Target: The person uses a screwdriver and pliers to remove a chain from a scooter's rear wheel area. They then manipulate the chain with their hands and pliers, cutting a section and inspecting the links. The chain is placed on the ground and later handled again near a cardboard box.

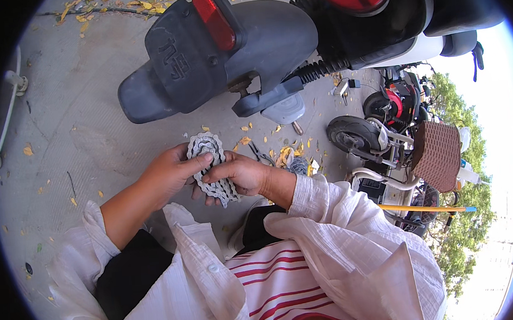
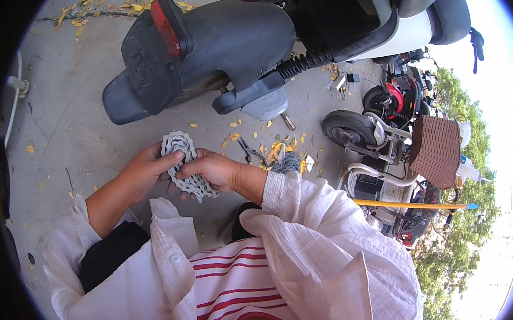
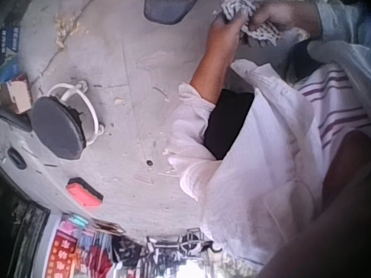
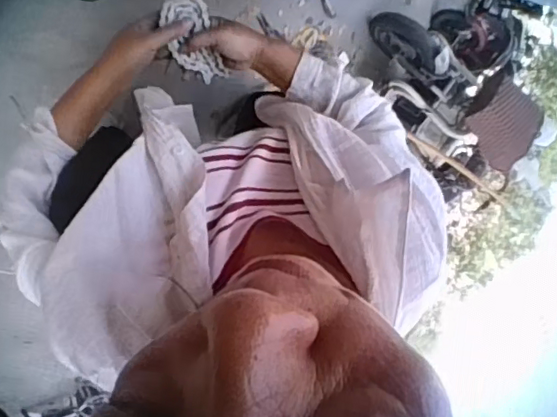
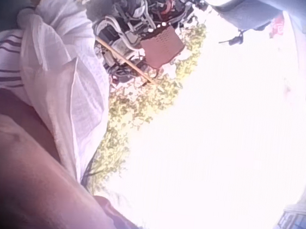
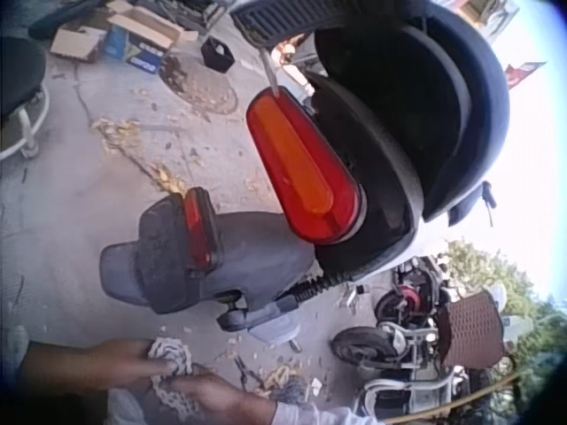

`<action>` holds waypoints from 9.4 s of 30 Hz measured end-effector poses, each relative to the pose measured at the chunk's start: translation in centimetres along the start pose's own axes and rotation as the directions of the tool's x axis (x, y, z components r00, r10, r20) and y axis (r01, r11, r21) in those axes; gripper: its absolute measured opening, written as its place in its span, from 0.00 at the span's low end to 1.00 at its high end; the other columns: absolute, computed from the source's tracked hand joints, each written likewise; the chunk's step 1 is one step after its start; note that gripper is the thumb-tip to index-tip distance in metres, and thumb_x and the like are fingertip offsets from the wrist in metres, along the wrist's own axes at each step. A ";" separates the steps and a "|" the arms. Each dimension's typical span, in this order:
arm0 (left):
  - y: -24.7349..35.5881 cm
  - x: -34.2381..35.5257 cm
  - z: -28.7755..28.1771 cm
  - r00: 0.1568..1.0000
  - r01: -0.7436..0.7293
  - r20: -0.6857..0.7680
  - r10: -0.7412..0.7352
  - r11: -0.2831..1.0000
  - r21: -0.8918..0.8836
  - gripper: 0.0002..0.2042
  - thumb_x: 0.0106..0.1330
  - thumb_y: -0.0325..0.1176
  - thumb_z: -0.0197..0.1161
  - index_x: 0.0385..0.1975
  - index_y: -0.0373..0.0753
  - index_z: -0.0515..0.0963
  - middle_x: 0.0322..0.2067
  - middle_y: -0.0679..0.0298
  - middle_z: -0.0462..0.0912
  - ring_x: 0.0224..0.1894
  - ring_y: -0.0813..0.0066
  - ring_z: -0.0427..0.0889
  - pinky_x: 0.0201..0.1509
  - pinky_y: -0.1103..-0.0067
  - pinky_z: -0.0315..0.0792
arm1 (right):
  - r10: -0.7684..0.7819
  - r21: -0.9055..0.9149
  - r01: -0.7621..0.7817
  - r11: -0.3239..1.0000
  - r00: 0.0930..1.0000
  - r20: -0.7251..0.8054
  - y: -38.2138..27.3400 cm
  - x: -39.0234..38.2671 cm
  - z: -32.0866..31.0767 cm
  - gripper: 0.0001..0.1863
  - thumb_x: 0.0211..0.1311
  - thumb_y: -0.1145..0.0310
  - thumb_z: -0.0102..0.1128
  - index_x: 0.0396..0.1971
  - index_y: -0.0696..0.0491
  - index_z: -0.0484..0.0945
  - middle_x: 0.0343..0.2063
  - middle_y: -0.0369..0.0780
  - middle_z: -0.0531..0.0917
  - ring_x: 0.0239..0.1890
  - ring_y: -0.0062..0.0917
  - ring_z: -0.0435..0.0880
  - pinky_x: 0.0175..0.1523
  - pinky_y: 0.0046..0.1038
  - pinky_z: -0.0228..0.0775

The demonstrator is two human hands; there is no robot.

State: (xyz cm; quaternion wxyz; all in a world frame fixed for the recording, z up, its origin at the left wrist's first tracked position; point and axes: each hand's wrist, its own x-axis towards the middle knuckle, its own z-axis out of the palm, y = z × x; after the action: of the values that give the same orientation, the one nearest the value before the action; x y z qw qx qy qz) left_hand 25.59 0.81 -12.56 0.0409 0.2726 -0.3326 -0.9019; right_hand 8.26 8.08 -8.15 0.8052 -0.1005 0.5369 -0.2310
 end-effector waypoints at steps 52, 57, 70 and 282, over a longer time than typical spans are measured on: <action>-4.1 -2.0 -6.8 0.898 -0.202 -0.426 -0.107 0.760 -0.617 0.07 0.64 0.34 0.57 0.37 0.40 0.71 0.25 0.63 0.74 0.26 0.70 0.76 0.30 0.72 0.74 | -0.055 -0.387 -0.024 0.922 0.980 -0.193 3.2 3.4 6.2 0.18 0.71 0.58 0.49 0.51 0.56 0.72 0.37 0.37 0.82 0.37 0.20 0.81 0.37 0.20 0.71; -2.8 -3.1 -6.1 0.875 -0.207 -0.470 -0.114 0.791 -0.576 0.07 0.63 0.33 0.57 0.37 0.40 0.71 0.23 0.65 0.72 0.22 0.72 0.74 0.27 0.73 0.73 | -0.112 -0.398 -0.002 0.917 0.958 -0.263 2.8 0.3 2.6 0.19 0.71 0.58 0.48 0.51 0.56 0.73 0.37 0.36 0.82 0.36 0.19 0.80 0.37 0.19 0.70; -5.3 -2.1 -9.3 0.835 -0.278 -0.549 -0.036 0.833 -0.477 0.03 0.64 0.29 0.51 0.35 0.40 0.69 0.23 0.63 0.72 0.24 0.69 0.74 0.28 0.69 0.73 | -0.259 -0.464 0.075 0.883 0.902 -0.346 -0.4 -4.9 -0.9 0.18 0.68 0.56 0.50 0.48 0.54 0.75 0.37 0.35 0.83 0.38 0.19 0.81 0.38 0.22 0.71; 15.3 -0.8 6.3 0.435 -0.114 0.277 0.857 -0.253 0.961 0.18 0.55 0.26 0.61 0.47 0.31 0.72 0.53 0.43 0.71 0.53 0.48 0.74 0.54 0.66 0.70 | -0.627 -0.820 0.563 0.104 0.677 0.385 -2.6 -15.6 -2.9 0.24 0.66 0.53 0.51 0.45 0.63 0.72 0.44 0.53 0.75 0.47 0.48 0.76 0.53 0.40 0.68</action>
State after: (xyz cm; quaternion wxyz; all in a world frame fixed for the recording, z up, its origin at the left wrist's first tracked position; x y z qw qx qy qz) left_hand 21.35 -7.20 1.30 0.3438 0.2816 -0.8785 -0.1752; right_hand 0.01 13.60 4.54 0.4353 -0.7146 0.5061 -0.2093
